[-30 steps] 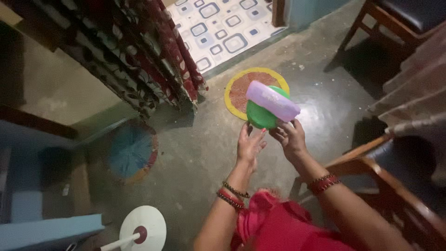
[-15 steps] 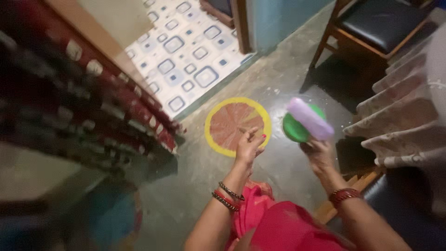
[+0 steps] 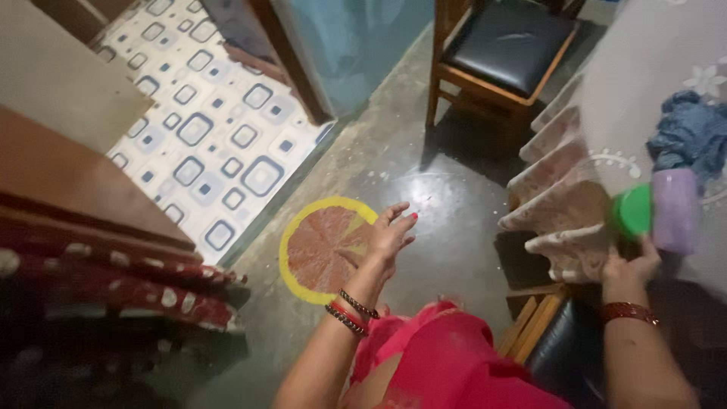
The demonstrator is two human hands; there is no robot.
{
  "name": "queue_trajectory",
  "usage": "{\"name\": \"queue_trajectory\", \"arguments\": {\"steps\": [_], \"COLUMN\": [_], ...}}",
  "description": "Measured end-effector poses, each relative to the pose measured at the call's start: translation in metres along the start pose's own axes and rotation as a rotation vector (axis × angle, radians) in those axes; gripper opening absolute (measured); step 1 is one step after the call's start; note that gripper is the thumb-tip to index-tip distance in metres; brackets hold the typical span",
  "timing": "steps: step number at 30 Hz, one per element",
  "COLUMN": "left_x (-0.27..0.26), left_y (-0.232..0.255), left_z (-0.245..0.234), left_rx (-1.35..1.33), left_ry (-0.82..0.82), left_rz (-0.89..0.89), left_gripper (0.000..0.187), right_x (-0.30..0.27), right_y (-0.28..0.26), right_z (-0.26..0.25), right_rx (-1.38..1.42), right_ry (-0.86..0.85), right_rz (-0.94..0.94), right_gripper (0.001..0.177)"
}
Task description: The person folds clothes on a bed, then moves to the kitchen to cook vegetables in a pan on an induction cooktop. They stir the vegetables, add turmeric powder from a jar, and continue stirring until the dish is seasoned.
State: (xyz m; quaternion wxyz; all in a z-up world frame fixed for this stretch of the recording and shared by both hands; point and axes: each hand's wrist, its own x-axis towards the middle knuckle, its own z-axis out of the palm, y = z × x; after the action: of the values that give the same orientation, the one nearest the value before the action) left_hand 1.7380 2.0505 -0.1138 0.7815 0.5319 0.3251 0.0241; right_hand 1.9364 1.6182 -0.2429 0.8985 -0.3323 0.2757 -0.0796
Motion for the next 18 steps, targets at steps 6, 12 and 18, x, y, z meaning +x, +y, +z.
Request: {"name": "queue_trajectory", "arguments": {"steps": [6, 12, 18], "left_x": [0.074, 0.123, 0.159], "left_y": [0.011, 0.03, 0.06], "left_z": [0.05, 0.079, 0.06], "left_rx": [0.099, 0.081, 0.072], "left_ry": [-0.116, -0.197, -0.11], "left_rz": [-0.048, -0.097, -0.167], "left_gripper": [0.051, 0.053, 0.049], "right_x": [0.055, 0.085, 0.067], "right_y": [-0.023, -0.027, 0.089], "right_z": [0.019, 0.036, 0.105], "right_rx": [0.047, -0.385, -0.324], "right_ry": [0.21, 0.442, -0.081], "right_rz": [-0.053, 0.005, -0.048], "right_gripper": [0.065, 0.066, 0.041]}}
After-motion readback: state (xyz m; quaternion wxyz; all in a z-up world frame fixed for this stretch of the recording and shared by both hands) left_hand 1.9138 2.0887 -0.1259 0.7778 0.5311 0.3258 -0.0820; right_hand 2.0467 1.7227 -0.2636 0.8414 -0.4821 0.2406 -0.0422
